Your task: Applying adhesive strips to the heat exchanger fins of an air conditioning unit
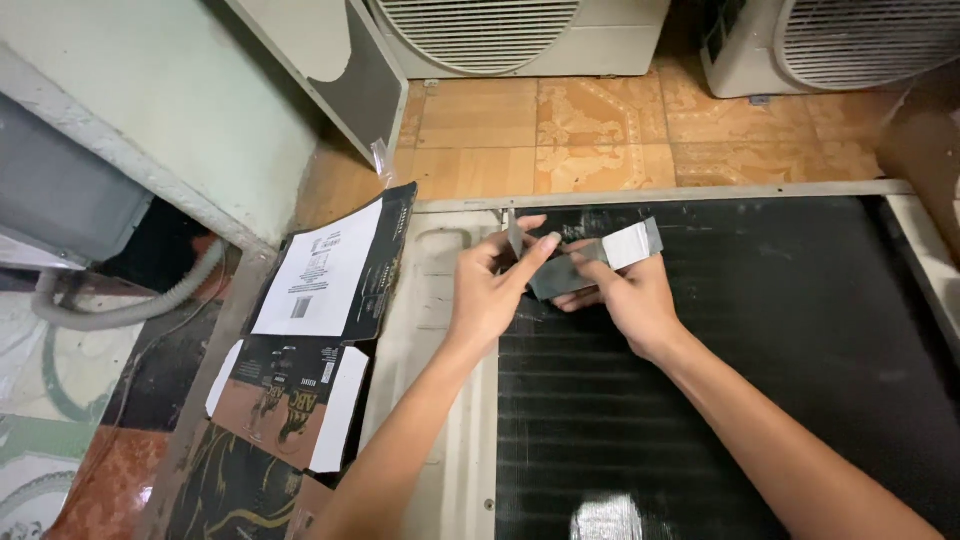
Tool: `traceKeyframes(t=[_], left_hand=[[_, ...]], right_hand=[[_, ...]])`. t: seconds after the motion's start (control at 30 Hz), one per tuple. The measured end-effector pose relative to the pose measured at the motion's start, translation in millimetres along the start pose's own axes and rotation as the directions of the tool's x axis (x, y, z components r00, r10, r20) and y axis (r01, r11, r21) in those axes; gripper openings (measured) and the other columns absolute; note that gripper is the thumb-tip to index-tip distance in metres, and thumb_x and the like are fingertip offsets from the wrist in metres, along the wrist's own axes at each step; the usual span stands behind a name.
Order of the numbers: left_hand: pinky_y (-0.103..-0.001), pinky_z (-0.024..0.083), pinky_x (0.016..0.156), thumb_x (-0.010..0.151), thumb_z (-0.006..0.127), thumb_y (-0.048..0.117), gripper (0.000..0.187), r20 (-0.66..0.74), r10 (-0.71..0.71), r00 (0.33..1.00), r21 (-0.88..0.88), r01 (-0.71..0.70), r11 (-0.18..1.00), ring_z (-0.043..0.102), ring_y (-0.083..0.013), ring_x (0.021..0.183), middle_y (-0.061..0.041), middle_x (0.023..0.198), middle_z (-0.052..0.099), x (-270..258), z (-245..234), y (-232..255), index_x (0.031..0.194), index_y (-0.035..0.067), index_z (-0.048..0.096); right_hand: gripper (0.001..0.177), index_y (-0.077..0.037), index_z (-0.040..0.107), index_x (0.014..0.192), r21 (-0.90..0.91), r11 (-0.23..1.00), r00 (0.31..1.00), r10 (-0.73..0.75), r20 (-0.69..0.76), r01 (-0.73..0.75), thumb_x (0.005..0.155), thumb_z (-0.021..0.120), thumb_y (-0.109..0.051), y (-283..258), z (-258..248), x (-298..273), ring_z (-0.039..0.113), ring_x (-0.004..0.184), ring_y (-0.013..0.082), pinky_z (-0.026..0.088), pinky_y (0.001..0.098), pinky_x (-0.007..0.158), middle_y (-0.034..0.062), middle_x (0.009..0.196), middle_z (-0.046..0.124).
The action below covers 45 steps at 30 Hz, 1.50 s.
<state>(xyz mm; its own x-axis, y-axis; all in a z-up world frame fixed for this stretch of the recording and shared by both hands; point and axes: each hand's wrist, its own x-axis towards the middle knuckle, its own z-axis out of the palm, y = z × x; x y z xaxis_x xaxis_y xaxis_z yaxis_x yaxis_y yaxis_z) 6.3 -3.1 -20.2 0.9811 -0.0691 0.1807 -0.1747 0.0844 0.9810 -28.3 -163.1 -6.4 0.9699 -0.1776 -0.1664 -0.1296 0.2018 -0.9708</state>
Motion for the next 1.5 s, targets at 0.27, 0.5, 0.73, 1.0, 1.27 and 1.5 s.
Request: traceKeyframes(t=[0.27, 0.5, 0.73, 1.0, 1.27, 1.5], left_hand=[[-0.043, 0.057, 0.085, 0.086, 0.083, 0.034, 0.037, 0.112, 0.089, 0.99, 0.155, -0.106, 0.982, 0.071, -0.0286, 0.102, -0.017, 0.105, 0.075, -5.7, -0.7, 27.1, 0.11, 0.006, 0.075], [-0.062, 0.05, 0.099, 0.077, 0.084, 0.007, 0.093, 0.405, -0.035, 0.914, 0.191, -0.048, 0.98, 0.058, -0.0432, 0.127, -0.025, 0.131, 0.063, -9.2, -20.1, 33.1, 0.156, 0.005, 0.036], [-0.056, 0.055, 0.099, 0.078, 0.08, -0.001, 0.081, 0.376, -0.089, 0.922, 0.27, -0.017, 0.963, 0.059, -0.0434, 0.125, -0.024, 0.126, 0.066, -6.7, -20.9, 40.1, 0.151, 0.006, 0.044], [-0.055, 0.06, 0.093, 0.075, 0.089, 0.014, 0.07, 0.391, 0.047, 0.919, 0.228, -0.147, 0.962, 0.064, -0.0423, 0.117, -0.021, 0.12, 0.067, -2.8, -5.1, 38.7, 0.136, 0.006, 0.056], [-0.058, 0.056, 0.095, 0.08, 0.086, 0.02, 0.067, 0.457, 0.094, 0.885, 0.26, -0.234, 0.937, 0.064, -0.0437, 0.118, -0.021, 0.12, 0.069, 3.1, 12.0, 28.7, 0.138, 0.005, 0.055], [-0.059, 0.057, 0.096, 0.079, 0.086, 0.019, 0.071, 0.447, 0.034, 0.894, 0.295, -0.183, 0.938, 0.064, -0.0463, 0.116, -0.027, 0.121, 0.065, 7.1, 13.7, 23.7, 0.139, 0.002, 0.051]], right_hand=[[0.022, 0.009, 0.062, 0.116, 0.03, 0.97, 0.954, -0.233, -0.189, 0.243, 0.098, 0.062, -0.002, -3.3, -44.9, 26.1, 0.074, 0.063, 0.0364, 0.068, 0.0427, 0.053, 0.0239, 0.097, 0.071], [0.032, 0.007, 0.062, 0.124, 0.078, 0.972, 0.945, -0.196, -0.262, 0.224, 0.095, 0.07, -0.004, 10.5, -60.6, 32.8, 0.076, 0.065, 0.0336, 0.069, 0.0411, 0.056, 0.02, 0.09, 0.07], [0.036, 0.007, 0.062, 0.128, 0.05, 0.98, 0.954, -0.177, -0.243, 0.195, 0.094, 0.068, -0.002, 5.9, -61.7, 32.3, 0.076, 0.068, 0.0313, 0.069, 0.0385, 0.06, 0.0233, 0.086, 0.07], [0.024, 0.011, 0.065, 0.108, 0.042, 0.992, 0.97, -0.109, -0.219, 0.121, 0.092, 0.07, -0.005, -13.7, -60.7, 30.7, 0.074, 0.06, 0.0326, 0.066, 0.0438, 0.055, 0.0275, 0.077, 0.069], [0.023, 0.015, 0.066, 0.108, -0.227, 0.951, 0.972, -0.229, -0.059, 0.21, 0.088, 0.07, 0.005, -13.2, -68.3, 20.4, 0.072, 0.066, 0.035, 0.063, 0.0472, 0.055, 0.0309, 0.082, 0.068], [0.031, 0.015, 0.066, 0.117, -0.234, 0.947, 0.974, -0.225, 0.006, 0.22, 0.089, 0.068, 0.004, -12.9, -73.7, 19.1, 0.072, 0.061, 0.0275, 0.065, 0.0392, 0.058, 0.0266, 0.081, 0.069]])
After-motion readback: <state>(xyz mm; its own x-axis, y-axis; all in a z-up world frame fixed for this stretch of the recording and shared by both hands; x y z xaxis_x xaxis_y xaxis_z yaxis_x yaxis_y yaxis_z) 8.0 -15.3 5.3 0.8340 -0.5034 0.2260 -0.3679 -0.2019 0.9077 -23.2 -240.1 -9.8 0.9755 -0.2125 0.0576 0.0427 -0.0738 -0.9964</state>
